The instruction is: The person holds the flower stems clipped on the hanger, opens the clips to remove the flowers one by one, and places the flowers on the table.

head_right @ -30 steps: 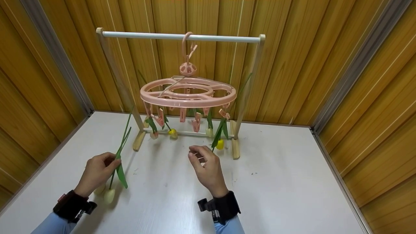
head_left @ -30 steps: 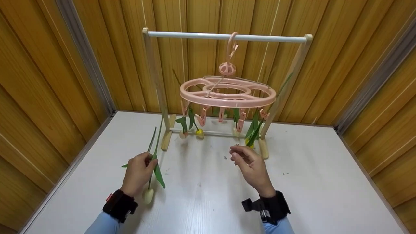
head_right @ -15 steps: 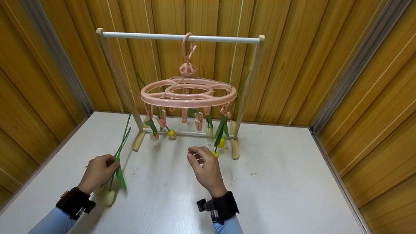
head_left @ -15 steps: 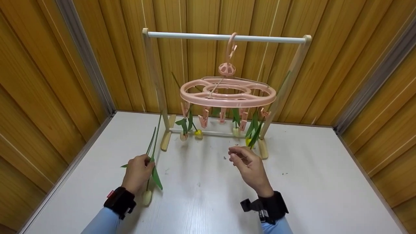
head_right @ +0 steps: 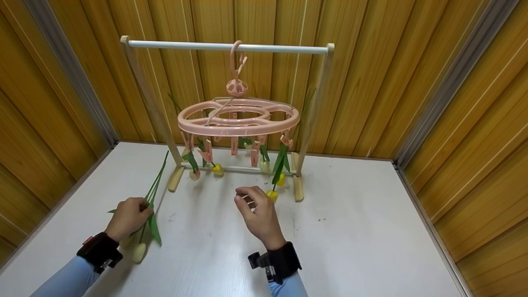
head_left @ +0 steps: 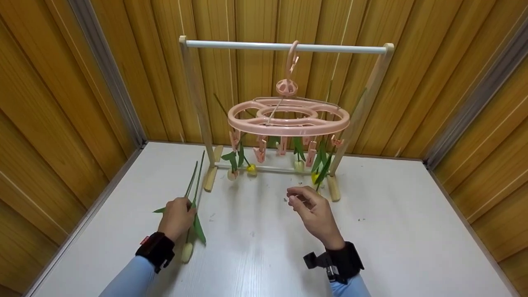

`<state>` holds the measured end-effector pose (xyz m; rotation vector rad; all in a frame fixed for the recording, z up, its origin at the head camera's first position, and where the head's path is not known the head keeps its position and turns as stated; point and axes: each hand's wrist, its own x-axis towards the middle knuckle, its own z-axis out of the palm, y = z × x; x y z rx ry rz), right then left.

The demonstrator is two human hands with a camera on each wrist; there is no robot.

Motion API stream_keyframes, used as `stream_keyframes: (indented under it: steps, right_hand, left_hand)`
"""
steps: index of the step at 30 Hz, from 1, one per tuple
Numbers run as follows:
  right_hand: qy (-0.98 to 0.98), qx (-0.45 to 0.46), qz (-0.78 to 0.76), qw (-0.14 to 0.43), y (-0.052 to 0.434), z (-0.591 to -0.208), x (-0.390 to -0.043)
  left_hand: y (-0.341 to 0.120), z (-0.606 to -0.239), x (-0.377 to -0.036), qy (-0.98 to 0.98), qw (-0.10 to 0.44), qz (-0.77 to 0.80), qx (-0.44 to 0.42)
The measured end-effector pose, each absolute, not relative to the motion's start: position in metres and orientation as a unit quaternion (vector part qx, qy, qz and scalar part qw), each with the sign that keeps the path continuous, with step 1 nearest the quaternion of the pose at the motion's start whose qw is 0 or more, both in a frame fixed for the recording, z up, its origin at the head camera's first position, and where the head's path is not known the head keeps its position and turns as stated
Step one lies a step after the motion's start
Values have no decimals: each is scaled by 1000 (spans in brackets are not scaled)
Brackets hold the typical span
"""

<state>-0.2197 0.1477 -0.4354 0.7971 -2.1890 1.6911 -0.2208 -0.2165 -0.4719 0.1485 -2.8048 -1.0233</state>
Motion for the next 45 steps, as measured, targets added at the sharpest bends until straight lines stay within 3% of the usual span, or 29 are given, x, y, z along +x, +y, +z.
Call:
stream_keyframes:
  steps: [15,45]
  right_hand:
    - [-760,276,574,134,142,-435,-219]
    - [-768,268,571,114,139,-440,-221]
  left_hand:
    - [-232,-479,-244,-948,42,-310,55]
    - [-224,-486,-252,-959,41,-278,33]
